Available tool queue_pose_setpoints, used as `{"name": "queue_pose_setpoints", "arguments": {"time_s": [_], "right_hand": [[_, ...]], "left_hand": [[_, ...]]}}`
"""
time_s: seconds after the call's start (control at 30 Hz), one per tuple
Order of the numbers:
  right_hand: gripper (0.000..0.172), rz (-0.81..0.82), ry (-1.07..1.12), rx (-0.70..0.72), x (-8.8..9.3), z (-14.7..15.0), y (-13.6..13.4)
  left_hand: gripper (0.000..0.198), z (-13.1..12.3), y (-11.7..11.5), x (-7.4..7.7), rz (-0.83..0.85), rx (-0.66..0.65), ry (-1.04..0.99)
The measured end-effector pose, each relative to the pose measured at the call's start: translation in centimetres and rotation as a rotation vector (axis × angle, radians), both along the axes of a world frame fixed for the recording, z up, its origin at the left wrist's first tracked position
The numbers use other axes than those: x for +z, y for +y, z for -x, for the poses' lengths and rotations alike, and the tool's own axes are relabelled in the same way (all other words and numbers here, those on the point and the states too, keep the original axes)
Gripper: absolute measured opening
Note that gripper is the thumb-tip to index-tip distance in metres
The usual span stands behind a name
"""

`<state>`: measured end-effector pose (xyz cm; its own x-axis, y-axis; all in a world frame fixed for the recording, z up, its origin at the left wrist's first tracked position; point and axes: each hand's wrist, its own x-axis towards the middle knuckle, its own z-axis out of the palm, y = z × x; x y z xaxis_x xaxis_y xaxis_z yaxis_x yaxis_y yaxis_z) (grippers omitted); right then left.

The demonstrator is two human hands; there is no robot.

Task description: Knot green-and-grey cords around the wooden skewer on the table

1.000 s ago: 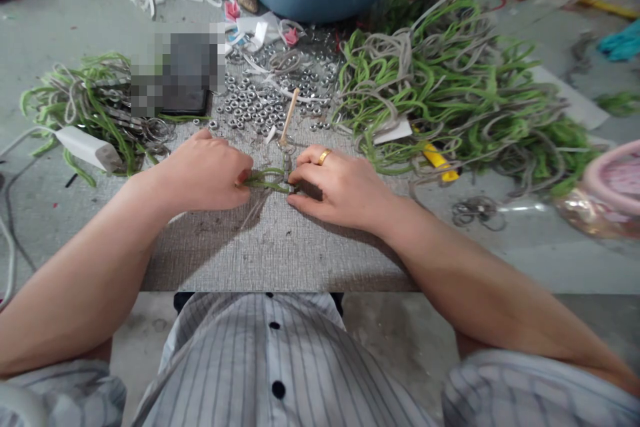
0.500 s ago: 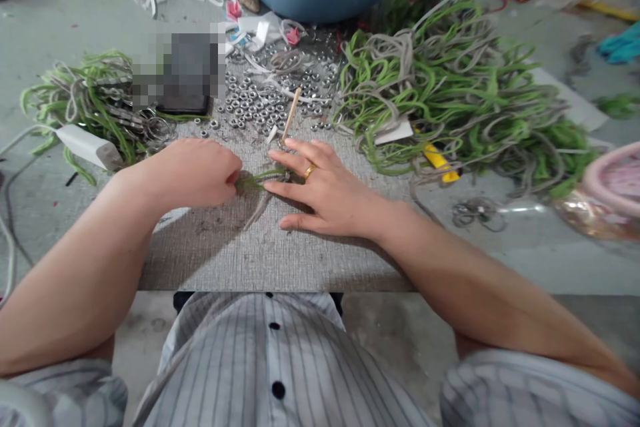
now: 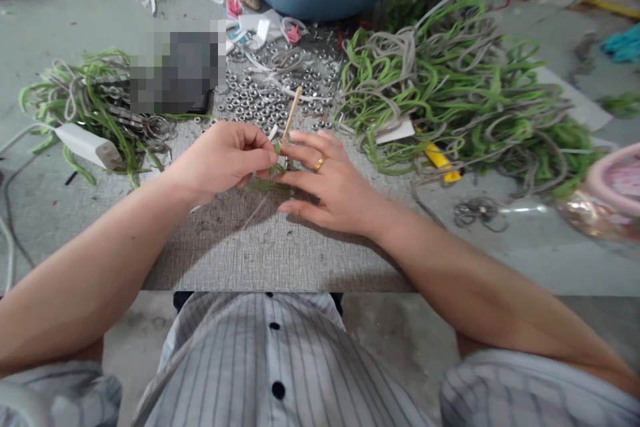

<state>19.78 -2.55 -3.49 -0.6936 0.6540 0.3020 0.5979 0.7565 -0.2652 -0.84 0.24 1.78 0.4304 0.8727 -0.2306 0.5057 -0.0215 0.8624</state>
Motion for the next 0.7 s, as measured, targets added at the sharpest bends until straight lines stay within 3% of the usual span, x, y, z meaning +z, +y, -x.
{"name": "queue_pose_setpoints", "arguments": {"time_s": [0.13,0.33,0.57,0.7], "right_hand": [[0.041,0.0,0.093,-0.098,0.5,-0.18,0.07],[0.037,0.025,0.186,-0.12,0.42,-0.05,0.11],[0.021,0.021,0.238,-0.137,0.59,0.04,0.03],[0.02,0.033,0.256,-0.148,0.69,0.06,0.03]], "left_hand": [[0.012,-0.56,-0.43,-0.64,0.058,-0.041,-0.143],[0.012,-0.53,-0.51,-0.79,0.215,-0.006,-0.349],[0.012,-0.36,-0.49,-0.77,0.176,-0.068,-0.303],[0.012,-0.49,-0.34,-1.06,0.155,-0.036,-0.273]]}}
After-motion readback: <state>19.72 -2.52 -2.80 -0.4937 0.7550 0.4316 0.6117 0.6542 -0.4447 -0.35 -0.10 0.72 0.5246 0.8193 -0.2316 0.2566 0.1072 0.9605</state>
